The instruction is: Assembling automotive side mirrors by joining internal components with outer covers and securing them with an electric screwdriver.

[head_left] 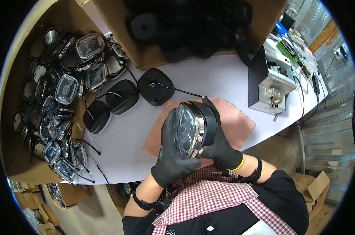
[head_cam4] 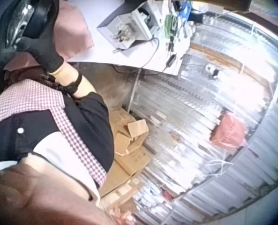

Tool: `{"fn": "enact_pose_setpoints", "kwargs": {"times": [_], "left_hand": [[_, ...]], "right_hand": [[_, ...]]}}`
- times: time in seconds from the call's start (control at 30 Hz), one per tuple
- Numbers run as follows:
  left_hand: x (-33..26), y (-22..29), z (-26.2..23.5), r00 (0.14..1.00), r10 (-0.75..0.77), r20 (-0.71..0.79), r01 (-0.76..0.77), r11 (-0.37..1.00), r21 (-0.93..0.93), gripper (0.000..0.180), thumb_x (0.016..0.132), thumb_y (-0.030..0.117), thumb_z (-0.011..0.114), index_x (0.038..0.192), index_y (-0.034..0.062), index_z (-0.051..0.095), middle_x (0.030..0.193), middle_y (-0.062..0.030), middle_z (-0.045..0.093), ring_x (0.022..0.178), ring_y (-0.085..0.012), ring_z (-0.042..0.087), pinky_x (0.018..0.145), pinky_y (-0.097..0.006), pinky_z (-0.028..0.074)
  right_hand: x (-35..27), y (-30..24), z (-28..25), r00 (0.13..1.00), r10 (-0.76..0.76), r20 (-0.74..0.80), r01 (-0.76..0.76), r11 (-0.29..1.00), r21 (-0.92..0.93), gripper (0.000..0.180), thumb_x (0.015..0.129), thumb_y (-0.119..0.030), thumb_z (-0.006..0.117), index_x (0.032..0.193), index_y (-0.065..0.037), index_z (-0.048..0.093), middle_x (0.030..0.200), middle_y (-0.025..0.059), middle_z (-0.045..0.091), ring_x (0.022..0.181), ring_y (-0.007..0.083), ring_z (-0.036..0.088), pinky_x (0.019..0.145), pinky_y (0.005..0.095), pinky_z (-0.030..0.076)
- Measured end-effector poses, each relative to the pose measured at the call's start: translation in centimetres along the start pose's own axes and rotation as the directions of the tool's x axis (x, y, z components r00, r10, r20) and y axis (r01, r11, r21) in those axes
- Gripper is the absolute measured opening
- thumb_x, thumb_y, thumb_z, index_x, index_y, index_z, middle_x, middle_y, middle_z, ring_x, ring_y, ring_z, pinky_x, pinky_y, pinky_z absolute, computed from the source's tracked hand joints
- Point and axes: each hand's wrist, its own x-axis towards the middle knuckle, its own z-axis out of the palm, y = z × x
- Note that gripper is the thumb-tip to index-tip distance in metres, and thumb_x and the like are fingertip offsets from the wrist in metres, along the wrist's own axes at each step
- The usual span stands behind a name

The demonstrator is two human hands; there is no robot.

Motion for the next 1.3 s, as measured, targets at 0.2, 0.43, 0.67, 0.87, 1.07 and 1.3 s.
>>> {"fn": "enact_pose_setpoints", "kwargs": {"times": [0.2, 0.43, 0.67, 0.87, 1.07, 1.3], "left_hand": [[-0.5, -0.1, 0.1, 0.994, -0.099, 0.041, 0.106, 0.972, -0.209, 0.114, 0.062, 0.020, 0.087, 0.148, -0.0023, 0.014, 0.142, -0.0190, 0.036, 0.130, -0.0284, 0.043, 0.107, -0.041, 0.040], [-0.8, -0.2, 0.2, 0.997, -0.072, 0.024, 0.076, 0.967, -0.242, 0.118, 0.060, 0.021, 0.089, 0.148, -0.0012, 0.014, 0.142, -0.0193, 0.036, 0.129, -0.0298, 0.044, 0.106, -0.042, 0.042], [-0.4, -0.4, 0.1, 0.998, -0.017, 0.057, 0.030, 0.973, -0.231, 0.123, 0.055, 0.025, 0.091, 0.148, 0.0010, 0.015, 0.142, -0.0179, 0.036, 0.129, -0.0292, 0.044, 0.108, -0.043, 0.039], [-0.2, -0.8, -0.3, 0.996, 0.029, 0.081, -0.012, 0.980, -0.201, 0.125, 0.050, 0.030, 0.091, 0.147, 0.0022, 0.018, 0.141, -0.0167, 0.036, 0.130, -0.0294, 0.043, 0.109, -0.043, 0.037], [-0.4, -0.6, -0.3, 0.994, 0.046, 0.102, -0.035, 0.994, -0.103, 0.119, 0.054, 0.027, 0.087, 0.146, 0.0017, 0.017, 0.140, -0.0177, 0.036, 0.129, -0.0303, 0.043, 0.108, -0.043, 0.038], [-0.4, -0.6, -0.1, 0.988, 0.056, 0.141, -0.039, 0.992, -0.124, 0.119, 0.055, 0.025, 0.086, 0.147, 0.0012, 0.013, 0.137, -0.0176, 0.036, 0.128, -0.0303, 0.043, 0.108, -0.043, 0.036]], "right_hand": [[-0.1, -0.9, 0.8, 0.997, 0.045, -0.055, -0.027, 0.956, 0.291, 0.126, 0.063, -0.026, 0.089, 0.154, -0.012, 0.003, 0.154, 0.0156, 0.026, 0.142, 0.0289, 0.028, 0.115, 0.0439, 0.028], [-0.7, -1.6, 0.8, 0.996, 0.058, -0.069, -0.035, 0.955, 0.293, 0.130, 0.061, -0.025, 0.090, 0.154, -0.012, 0.001, 0.153, 0.0168, 0.027, 0.140, 0.0309, 0.032, 0.113, 0.0448, 0.032], [-0.8, -1.9, 0.6, 0.998, 0.056, -0.041, -0.042, 0.955, 0.294, 0.134, 0.059, -0.025, 0.092, 0.154, -0.012, -0.001, 0.153, 0.0180, 0.025, 0.139, 0.0313, 0.032, 0.112, 0.0461, 0.034], [-0.8, -2.6, 0.4, 0.999, 0.054, 0.004, -0.053, 0.949, 0.309, 0.133, 0.060, -0.022, 0.091, 0.154, -0.012, -0.003, 0.152, 0.0179, 0.025, 0.139, 0.0308, 0.032, 0.111, 0.0458, 0.035], [-0.9, -2.3, 0.5, 0.996, 0.085, 0.020, -0.086, 0.918, 0.386, 0.133, 0.061, -0.022, 0.090, 0.154, -0.012, -0.005, 0.153, 0.0182, 0.025, 0.140, 0.0309, 0.029, 0.113, 0.0462, 0.032], [-1.3, -1.5, -0.2, 0.997, 0.004, 0.083, -0.035, 0.924, 0.381, 0.110, 0.083, -0.041, 0.073, 0.153, -0.010, -0.005, 0.155, 0.0199, 0.021, 0.143, 0.0313, 0.024, 0.115, 0.0443, 0.027]]}}
